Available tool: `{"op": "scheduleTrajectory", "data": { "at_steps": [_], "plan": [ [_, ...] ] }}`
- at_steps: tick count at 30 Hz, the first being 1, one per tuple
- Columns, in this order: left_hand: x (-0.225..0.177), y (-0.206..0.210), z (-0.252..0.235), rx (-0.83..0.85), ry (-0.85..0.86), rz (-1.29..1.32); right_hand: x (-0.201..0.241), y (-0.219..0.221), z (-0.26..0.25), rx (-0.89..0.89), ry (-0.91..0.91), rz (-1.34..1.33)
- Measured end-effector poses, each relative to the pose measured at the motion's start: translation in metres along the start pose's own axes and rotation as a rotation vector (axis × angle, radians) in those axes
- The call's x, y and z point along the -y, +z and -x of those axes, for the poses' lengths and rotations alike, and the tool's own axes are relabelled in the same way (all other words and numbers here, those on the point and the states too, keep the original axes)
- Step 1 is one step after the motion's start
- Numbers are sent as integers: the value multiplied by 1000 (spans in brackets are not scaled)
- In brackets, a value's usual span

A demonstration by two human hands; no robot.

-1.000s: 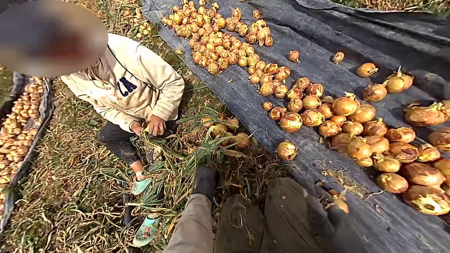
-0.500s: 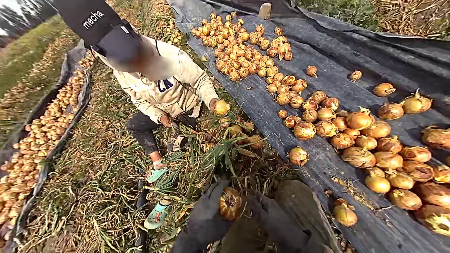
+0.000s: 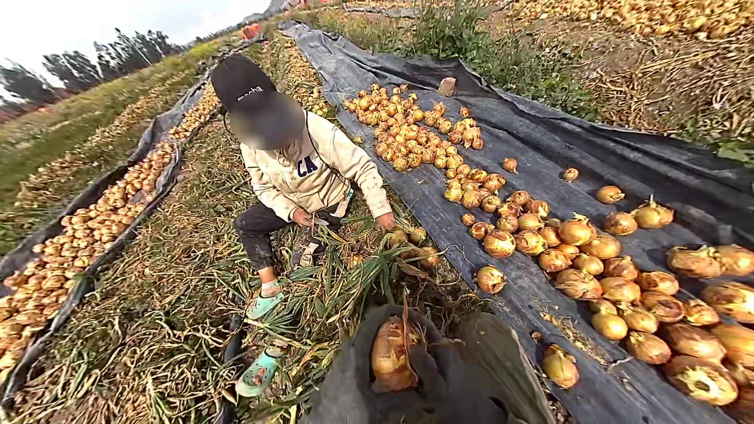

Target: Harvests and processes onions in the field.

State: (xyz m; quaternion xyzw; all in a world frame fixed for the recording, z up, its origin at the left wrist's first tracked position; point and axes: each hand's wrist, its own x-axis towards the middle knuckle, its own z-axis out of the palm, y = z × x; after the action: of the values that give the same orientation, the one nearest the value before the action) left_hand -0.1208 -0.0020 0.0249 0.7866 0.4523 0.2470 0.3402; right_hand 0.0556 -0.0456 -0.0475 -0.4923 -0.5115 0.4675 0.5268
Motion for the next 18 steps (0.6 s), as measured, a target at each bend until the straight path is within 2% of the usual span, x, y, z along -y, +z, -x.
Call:
{"op": "scheduleTrajectory", "data": {
  "at_steps": [2, 4, 6, 8, 9, 11, 13, 15, 16, 18],
  "plan": [
    [2, -6, 11, 110, -67, -212, -1, 4, 2, -7, -62, -26],
    [2, -8, 18, 225, -214, -236, 2, 0, 6, 16, -106, 218],
    [-5, -2, 27, 328, -409, 46, 2, -5, 9, 20, -226, 491],
    [3, 12, 34, 301, -519, 472, 0, -10, 5, -49, -290, 534],
    [12, 18, 37, 255, -526, 657, -1, -14, 3, -96, -246, 457],
    [29, 23, 36, 186, -525, 794, 1, -26, 4, -150, -31, 296],
    [31, 20, 22, 179, -512, 679, 4, -41, 9, -116, 212, 387],
    [22, 13, 2, 193, -462, 464, 11, -47, 9, 83, 453, 535],
    [16, 11, -7, 220, -427, 347, 13, -45, 11, 176, 507, 538],
    [6, 13, -24, 269, -328, 18, -5, -37, 22, 192, 398, 482]
  ]
}}
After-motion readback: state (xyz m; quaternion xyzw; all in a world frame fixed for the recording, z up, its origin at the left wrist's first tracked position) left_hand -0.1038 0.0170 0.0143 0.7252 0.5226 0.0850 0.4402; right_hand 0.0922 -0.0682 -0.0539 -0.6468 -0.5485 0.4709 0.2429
